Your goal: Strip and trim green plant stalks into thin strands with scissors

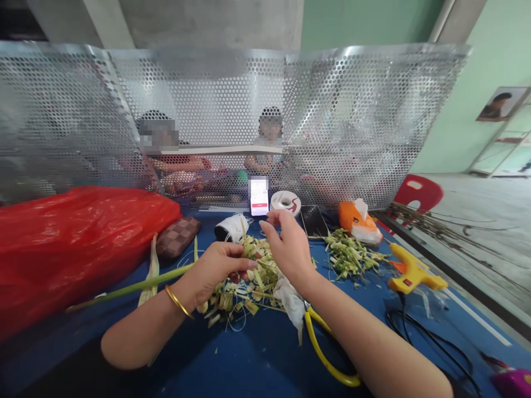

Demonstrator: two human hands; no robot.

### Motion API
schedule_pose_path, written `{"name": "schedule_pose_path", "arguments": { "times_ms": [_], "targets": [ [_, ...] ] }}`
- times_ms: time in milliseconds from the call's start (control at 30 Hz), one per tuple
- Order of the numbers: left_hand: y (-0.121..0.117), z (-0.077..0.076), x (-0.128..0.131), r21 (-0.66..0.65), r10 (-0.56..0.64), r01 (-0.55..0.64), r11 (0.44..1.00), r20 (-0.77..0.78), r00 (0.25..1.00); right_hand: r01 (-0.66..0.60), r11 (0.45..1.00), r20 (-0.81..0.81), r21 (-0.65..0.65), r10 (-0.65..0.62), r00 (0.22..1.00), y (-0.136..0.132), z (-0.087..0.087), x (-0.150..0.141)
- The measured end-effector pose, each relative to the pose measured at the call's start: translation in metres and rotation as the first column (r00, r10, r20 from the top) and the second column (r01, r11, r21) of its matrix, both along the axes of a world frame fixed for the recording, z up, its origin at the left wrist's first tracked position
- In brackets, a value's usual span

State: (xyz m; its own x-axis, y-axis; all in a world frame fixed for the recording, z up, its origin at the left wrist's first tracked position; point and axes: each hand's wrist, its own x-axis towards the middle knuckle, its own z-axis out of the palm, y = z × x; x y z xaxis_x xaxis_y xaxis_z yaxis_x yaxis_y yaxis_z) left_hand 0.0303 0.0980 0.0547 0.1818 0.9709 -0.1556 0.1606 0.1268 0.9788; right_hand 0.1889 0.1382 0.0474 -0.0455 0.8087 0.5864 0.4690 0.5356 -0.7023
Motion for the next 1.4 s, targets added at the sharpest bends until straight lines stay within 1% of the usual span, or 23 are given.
{"name": "schedule_pose_path", "arguments": {
  "times_ms": [33, 67, 100, 133, 200, 267, 300, 400, 467, 600, 700, 800, 867, 1033, 1100, 1167, 1233, 1300, 1367, 1400],
  "targets": [
    [0.002, 0.001, -0.002, -0.008, 0.058, -0.057, 0.998, 0.041, 0.997, 0.056, 0.995, 0.024, 0.081, -0.058, 0.998, -0.002, 0.003, 0.001],
    [0.004, 0.002, -0.004, -0.014, 0.111, -0.110, 0.994, 0.077, 0.991, 0.091, 0.987, 0.046, 0.134, -0.098, 0.994, -0.005, 0.005, 0.002],
    [0.005, 0.003, -0.006, -0.016, 0.161, -0.160, 0.987, 0.107, 0.981, 0.097, 0.985, 0.078, 0.145, -0.109, 0.991, -0.008, 0.007, 0.001],
    [0.006, 0.005, -0.008, -0.013, 0.201, -0.201, 0.979, 0.129, 0.971, 0.076, 0.990, 0.119, 0.117, -0.090, 0.989, -0.011, 0.008, 0.000],
    [0.007, 0.008, -0.012, 0.007, 0.247, -0.251, 0.968, 0.159, 0.956, -0.030, 0.999, 0.217, -0.023, 0.034, 0.976, -0.017, 0.007, -0.005],
    [0.007, 0.010, -0.014, 0.028, 0.253, -0.262, 0.965, 0.179, 0.951, -0.149, 0.976, 0.273, -0.159, 0.188, 0.943, -0.021, 0.002, -0.011],
    [0.007, 0.011, -0.015, 0.032, 0.252, -0.262, 0.965, 0.186, 0.950, -0.185, 0.966, 0.282, -0.181, 0.231, 0.931, -0.023, 0.000, -0.014],
    [0.006, 0.012, -0.015, 0.027, 0.244, -0.255, 0.966, 0.208, 0.947, -0.212, 0.970, 0.312, -0.116, 0.238, 0.920, -0.025, -0.006, -0.019],
    [0.005, 0.012, -0.015, 0.016, 0.252, -0.264, 0.964, 0.242, 0.937, -0.232, 0.969, 0.330, -0.084, 0.247, 0.911, -0.025, -0.004, -0.018],
    [0.005, 0.013, -0.013, -0.018, 0.309, -0.322, 0.947, 0.329, 0.892, -0.287, 0.951, 0.323, -0.117, 0.310, 0.894, -0.025, 0.004, -0.014],
    [0.005, 0.012, -0.011, -0.026, 0.362, -0.378, 0.925, 0.357, 0.861, -0.327, 0.931, 0.273, -0.162, 0.361, 0.892, -0.026, 0.008, -0.012],
    [0.006, 0.011, -0.011, -0.041, 0.382, -0.393, 0.919, 0.348, 0.856, -0.362, 0.908, 0.236, -0.210, 0.406, 0.883, -0.026, 0.008, -0.011],
    [0.006, 0.012, -0.013, -0.044, 0.357, -0.365, 0.930, 0.347, 0.867, -0.369, 0.894, 0.208, -0.254, 0.423, 0.882, -0.025, 0.008, -0.010],
    [0.004, 0.018, -0.019, -0.019, 0.205, -0.213, 0.977, 0.367, 0.907, -0.356, 0.868, 0.151, -0.347, 0.426, 0.892, -0.020, 0.010, -0.008],
    [0.005, 0.018, -0.019, -0.015, 0.189, -0.197, 0.980, 0.370, 0.910, -0.361, 0.861, 0.120, -0.359, 0.426, 0.896, -0.018, 0.012, -0.007],
    [0.006, 0.017, -0.018, 0.002, 0.206, -0.226, 0.974, 0.399, 0.893, -0.378, 0.850, 0.035, -0.365, 0.419, 0.907, -0.017, 0.013, -0.008],
    [0.007, 0.014, -0.015, 0.015, 0.238, -0.278, 0.961, 0.471, 0.849, -0.411, 0.824, -0.104, -0.390, 0.404, 0.909, -0.018, 0.011, -0.011],
    [0.006, 0.011, -0.011, 0.005, 0.269, -0.323, 0.946, 0.543, 0.796, -0.469, 0.766, -0.262, -0.439, 0.390, 0.883, -0.020, 0.007, -0.017],
    [0.005, 0.008, -0.006, -0.026, 0.276, -0.320, 0.947, 0.573, 0.772, -0.531, 0.700, -0.400, -0.477, 0.366, 0.840, -0.024, -0.001, -0.025],
    [0.003, 0.007, -0.004, -0.044, 0.274, -0.306, 0.951, 0.580, 0.767, -0.555, 0.683, -0.462, -0.475, 0.343, 0.818, -0.026, -0.005, -0.029]
  ]
}}
